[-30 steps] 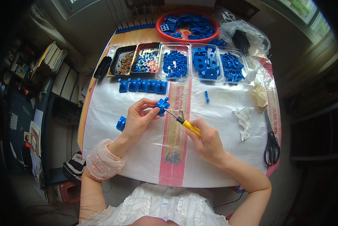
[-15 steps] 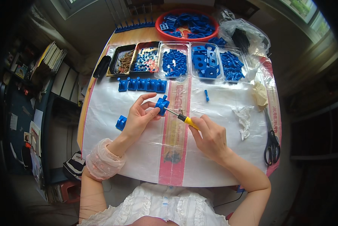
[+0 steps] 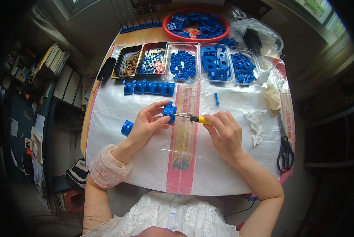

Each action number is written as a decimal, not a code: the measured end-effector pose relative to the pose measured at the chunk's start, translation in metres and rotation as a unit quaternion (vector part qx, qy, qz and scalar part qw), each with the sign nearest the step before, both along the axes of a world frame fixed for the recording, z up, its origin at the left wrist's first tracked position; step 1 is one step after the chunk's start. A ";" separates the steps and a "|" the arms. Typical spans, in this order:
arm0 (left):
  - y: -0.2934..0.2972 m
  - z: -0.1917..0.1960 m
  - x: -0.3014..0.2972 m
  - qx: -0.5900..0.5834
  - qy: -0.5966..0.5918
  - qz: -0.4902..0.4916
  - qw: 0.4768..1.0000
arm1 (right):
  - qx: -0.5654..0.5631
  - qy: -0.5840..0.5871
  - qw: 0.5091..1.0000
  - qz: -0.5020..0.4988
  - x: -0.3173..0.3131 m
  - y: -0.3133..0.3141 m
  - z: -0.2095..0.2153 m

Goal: The recorder is assembling small blue plastic components using a screwdriver at a workbench.

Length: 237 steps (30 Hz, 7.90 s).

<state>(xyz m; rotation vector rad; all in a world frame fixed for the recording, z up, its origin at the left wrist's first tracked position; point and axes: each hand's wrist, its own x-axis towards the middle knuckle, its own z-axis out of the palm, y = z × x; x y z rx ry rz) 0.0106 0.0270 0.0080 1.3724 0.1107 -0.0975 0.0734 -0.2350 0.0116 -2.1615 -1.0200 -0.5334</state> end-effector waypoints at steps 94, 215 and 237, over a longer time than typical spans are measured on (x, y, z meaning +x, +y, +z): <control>0.004 -0.007 0.000 0.002 0.019 -0.030 0.999 | -0.003 0.227 0.972 0.056 -0.016 0.000 0.005; -0.049 0.003 -0.035 0.200 -0.094 -0.126 0.967 | 0.036 0.110 0.982 0.147 -0.050 0.006 0.007; -0.047 0.002 -0.032 0.131 -0.106 -0.156 0.973 | -0.020 0.027 0.981 0.189 -0.051 0.002 0.009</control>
